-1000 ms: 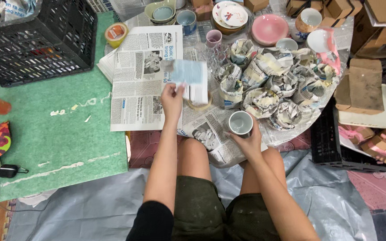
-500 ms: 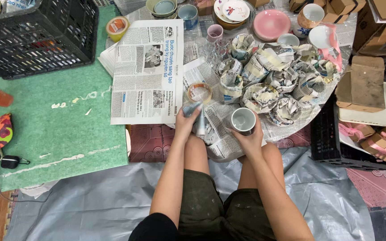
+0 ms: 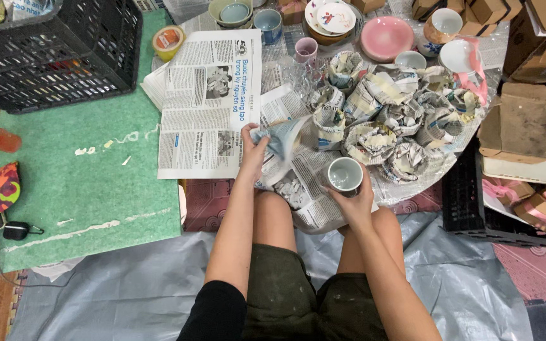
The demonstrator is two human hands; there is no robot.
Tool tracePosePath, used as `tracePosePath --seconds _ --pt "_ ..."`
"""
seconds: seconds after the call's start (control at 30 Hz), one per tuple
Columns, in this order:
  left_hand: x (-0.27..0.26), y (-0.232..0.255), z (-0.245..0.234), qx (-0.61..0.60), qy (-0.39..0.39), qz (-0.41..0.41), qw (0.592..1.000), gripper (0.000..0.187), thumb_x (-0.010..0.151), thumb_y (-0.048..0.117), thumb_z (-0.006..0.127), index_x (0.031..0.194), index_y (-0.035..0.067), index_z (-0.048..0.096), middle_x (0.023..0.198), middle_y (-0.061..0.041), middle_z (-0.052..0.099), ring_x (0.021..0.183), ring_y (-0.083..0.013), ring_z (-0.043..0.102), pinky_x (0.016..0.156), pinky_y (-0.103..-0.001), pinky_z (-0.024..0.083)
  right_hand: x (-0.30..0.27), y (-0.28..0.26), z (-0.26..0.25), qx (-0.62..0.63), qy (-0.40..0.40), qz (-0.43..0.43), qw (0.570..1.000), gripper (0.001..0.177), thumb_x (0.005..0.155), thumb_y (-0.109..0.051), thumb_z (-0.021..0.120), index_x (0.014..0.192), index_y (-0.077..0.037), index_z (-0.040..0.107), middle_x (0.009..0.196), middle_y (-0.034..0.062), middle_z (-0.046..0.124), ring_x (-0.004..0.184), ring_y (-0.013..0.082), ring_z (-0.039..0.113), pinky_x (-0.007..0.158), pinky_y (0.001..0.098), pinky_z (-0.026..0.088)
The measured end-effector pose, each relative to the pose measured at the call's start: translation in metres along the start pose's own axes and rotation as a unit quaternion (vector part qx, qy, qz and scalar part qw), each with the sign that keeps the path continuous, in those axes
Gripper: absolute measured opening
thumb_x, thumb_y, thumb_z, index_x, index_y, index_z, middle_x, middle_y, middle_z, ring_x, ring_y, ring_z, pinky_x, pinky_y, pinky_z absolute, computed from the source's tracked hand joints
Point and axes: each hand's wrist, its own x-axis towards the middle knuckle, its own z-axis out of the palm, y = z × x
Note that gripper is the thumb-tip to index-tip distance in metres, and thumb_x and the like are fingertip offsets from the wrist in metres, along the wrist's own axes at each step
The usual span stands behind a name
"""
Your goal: The person wraps small ceramic cups and bowls in newspaper and secures them with tape. They handle each item individually, wrapping it tightly and sealing the paper with tape before placing it aside.
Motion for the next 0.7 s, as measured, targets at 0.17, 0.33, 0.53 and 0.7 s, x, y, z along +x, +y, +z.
tracePosePath --seconds 0.17,0.33,0.53,0.7 --pt "0.024 -0.012 -0.01 0.012 -0.117 0.069 0.991 0.042 0.097 -0.006 0.055 0.138 -0.001 0.061 0.137 -0.016 0.064 0.124 -0.0208 0.06 0.105 -0.032 0.048 0.002 0.001 0.002 0.006 -0.001 -0.003 1.0 0.085 0.07 -0.009 0.094 0.142 0.001 0.051 0.13 0.0119 0.065 0.12 0.0204 0.065 0.102 0.0349 0.054" --pt "-0.014 0.01 0.014 0.058 -0.077 0.104 0.99 0.059 0.095 -0.004 0.06 0.151 0.01 0.048 0.142 -0.013 0.064 0.134 -0.0201 0.06 0.111 -0.032 0.047 0.0 0.005 0.001 -0.007 0.008 -0.013 1.0 0.088 0.069 -0.01 0.095 0.143 0.002 0.048 0.131 0.0124 0.063 0.121 0.0216 0.064 0.101 0.0348 0.054" --pt "-0.075 -0.003 0.042 -0.009 0.093 0.058 0.994 0.046 0.1 0.006 0.064 0.143 0.007 0.049 0.141 -0.011 0.06 0.133 -0.0205 0.056 0.111 -0.035 0.042 -0.009 0.01 -0.001 0.007 0.042 -0.003 0.999 0.088 0.071 -0.009 0.094 0.144 0.002 0.046 0.129 0.0114 0.064 0.118 0.0212 0.066 0.102 0.0337 0.054" --pt "-0.067 -0.021 0.038 -0.069 0.145 0.112 0.981 0.038 0.109 0.017 0.056 0.144 0.0 0.058 0.146 -0.014 0.06 0.133 -0.0228 0.057 0.114 -0.038 0.042 -0.012 0.013 -0.002 -0.016 0.071 -0.031 0.997 0.09 0.071 -0.009 0.095 0.145 0.002 0.044 0.132 0.0135 0.061 0.122 0.0229 0.063 0.104 0.035 0.051"
